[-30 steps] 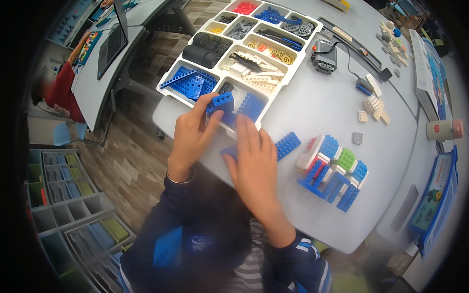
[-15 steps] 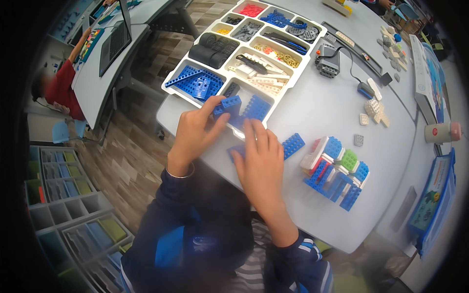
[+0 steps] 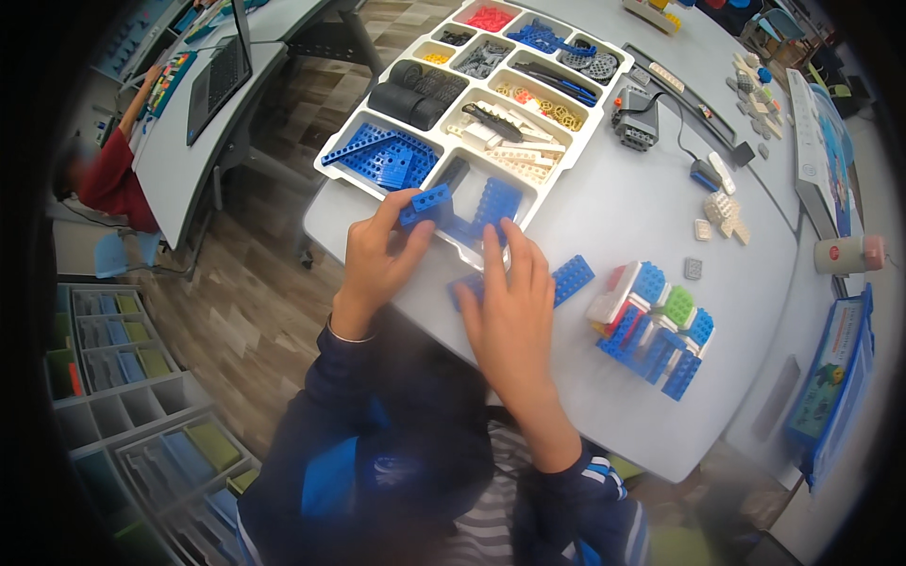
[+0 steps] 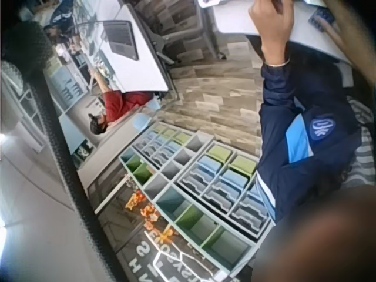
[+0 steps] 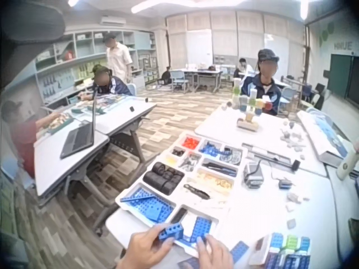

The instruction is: The person assembles a small structure using colorful interlocking plastic bricks. They repeatedly pick blue bricks from a tray, attach them to a partially built model on the table, and adjust the assembly. The person also handles additional blue bricks and places them on the table while continuing to build.

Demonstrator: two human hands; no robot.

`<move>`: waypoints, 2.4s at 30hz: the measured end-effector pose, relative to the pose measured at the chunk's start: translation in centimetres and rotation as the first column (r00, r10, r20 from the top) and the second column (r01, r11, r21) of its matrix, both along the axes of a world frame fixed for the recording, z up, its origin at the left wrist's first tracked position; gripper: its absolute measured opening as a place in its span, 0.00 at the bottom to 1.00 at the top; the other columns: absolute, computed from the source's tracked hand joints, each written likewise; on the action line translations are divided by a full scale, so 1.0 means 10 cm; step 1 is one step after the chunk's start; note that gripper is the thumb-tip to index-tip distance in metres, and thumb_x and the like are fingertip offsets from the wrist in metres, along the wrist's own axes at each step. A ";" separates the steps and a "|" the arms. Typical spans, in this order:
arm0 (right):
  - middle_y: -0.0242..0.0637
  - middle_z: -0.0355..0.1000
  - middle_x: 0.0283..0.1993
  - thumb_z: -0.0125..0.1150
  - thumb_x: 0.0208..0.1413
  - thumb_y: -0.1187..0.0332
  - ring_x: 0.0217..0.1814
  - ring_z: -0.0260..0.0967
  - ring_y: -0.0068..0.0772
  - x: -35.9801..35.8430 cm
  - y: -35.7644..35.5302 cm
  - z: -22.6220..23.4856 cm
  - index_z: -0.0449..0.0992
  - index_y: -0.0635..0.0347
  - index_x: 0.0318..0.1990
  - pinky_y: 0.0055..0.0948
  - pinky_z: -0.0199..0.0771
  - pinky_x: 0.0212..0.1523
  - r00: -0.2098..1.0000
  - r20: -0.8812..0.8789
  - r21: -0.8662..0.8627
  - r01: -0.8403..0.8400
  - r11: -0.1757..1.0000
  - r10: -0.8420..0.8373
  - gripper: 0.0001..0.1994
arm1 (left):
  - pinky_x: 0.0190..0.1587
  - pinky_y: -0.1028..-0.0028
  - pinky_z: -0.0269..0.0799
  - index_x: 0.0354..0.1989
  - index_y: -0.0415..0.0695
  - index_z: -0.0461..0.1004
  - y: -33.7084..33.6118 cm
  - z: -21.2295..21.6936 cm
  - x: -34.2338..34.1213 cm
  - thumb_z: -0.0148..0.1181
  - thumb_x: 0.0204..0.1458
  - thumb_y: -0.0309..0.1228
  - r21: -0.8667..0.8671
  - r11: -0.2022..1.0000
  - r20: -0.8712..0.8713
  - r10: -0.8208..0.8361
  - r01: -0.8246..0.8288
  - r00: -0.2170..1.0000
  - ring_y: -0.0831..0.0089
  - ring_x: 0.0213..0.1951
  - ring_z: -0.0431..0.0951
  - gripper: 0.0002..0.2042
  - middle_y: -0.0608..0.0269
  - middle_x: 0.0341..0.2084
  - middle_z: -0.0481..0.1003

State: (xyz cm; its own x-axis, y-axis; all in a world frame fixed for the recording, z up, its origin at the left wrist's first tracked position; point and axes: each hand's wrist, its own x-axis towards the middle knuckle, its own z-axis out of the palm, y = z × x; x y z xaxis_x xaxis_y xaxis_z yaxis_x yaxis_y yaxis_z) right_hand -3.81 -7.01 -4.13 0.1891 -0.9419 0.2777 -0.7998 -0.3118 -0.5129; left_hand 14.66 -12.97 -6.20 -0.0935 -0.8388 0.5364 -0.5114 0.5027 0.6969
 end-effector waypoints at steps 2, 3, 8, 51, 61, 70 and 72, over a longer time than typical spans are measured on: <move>0.51 0.59 0.71 0.70 0.54 0.67 0.71 0.58 0.55 0.00 0.00 0.01 0.65 0.68 0.67 0.49 0.61 0.65 1.000 -0.002 0.006 0.000 1.000 0.000 0.34 | 0.23 0.66 0.70 0.53 0.40 0.73 0.01 -0.01 -0.01 0.64 0.60 0.29 0.073 0.997 -0.023 -0.004 0.006 1.000 0.61 0.19 0.79 0.15 0.53 0.20 0.77; 0.51 0.59 0.71 0.70 0.54 0.67 0.71 0.58 0.55 0.01 -0.01 0.01 0.65 0.68 0.67 0.49 0.61 0.65 1.000 -0.001 0.010 0.001 1.000 -0.001 0.34 | 0.23 0.65 0.70 0.54 0.40 0.72 0.01 -0.02 -0.02 0.63 0.60 0.30 0.103 0.995 -0.030 -0.002 0.005 1.000 0.59 0.20 0.80 0.15 0.52 0.20 0.77; 0.50 0.59 0.72 0.70 0.54 0.67 0.71 0.57 0.55 0.00 0.00 0.01 0.65 0.68 0.68 0.49 0.60 0.66 1.000 0.005 0.015 -0.005 1.000 0.005 0.34 | 0.24 0.59 0.70 0.58 0.42 0.68 0.04 -0.04 -0.06 0.60 0.63 0.32 0.116 0.991 0.044 -0.074 0.069 0.996 0.46 0.24 0.79 0.17 0.48 0.22 0.77; 0.42 0.73 0.56 0.61 0.62 0.66 0.72 0.59 0.53 -0.07 -0.34 0.12 0.71 0.63 0.58 0.59 0.49 0.72 0.997 0.021 -0.073 0.073 0.995 -0.072 0.19 | 0.27 0.56 0.70 0.54 0.35 0.64 0.04 -0.07 -0.02 0.55 0.65 0.30 0.240 0.960 -0.071 -0.130 0.144 0.989 0.43 0.26 0.79 0.15 0.45 0.22 0.77; 0.45 0.72 0.53 0.57 0.56 0.78 0.64 0.63 0.53 -0.03 -0.52 0.09 0.73 0.63 0.60 0.55 0.58 0.68 0.994 0.069 -0.087 0.087 0.992 -0.081 0.21 | 0.25 0.62 0.68 0.52 0.36 0.64 0.01 0.00 0.00 0.52 0.67 0.32 0.287 0.946 -0.210 -0.094 0.153 0.973 0.53 0.22 0.79 0.13 0.49 0.22 0.78; 0.41 0.71 0.56 0.62 0.60 0.70 0.70 0.58 0.50 0.01 -0.43 0.08 0.79 0.57 0.56 0.56 0.54 0.70 0.997 -0.055 -0.079 0.042 0.996 -0.046 0.16 | 0.33 0.71 0.72 0.53 0.36 0.63 0.04 0.03 0.01 0.47 0.69 0.30 0.289 0.946 -0.212 -0.085 0.145 0.974 0.70 0.29 0.78 0.12 0.51 0.51 0.81; 0.39 0.71 0.59 0.63 0.62 0.66 0.73 0.57 0.49 0.04 -0.41 0.06 0.79 0.57 0.57 0.58 0.49 0.73 0.993 -0.120 -0.062 0.013 0.998 -0.020 0.16 | 0.33 0.72 0.72 0.54 0.36 0.63 0.04 0.03 0.01 0.47 0.69 0.30 0.288 0.946 -0.222 -0.085 0.148 0.971 0.72 0.29 0.79 0.12 0.51 0.52 0.81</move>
State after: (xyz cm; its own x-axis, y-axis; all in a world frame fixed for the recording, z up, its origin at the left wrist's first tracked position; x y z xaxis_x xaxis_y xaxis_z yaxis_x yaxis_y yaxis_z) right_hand -3.45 -11.15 -3.52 0.2091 -0.9273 0.3106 -0.8598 -0.3256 -0.3932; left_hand 14.79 -12.57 -5.94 -0.1156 -0.9533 0.2792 -0.2931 0.3013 0.9074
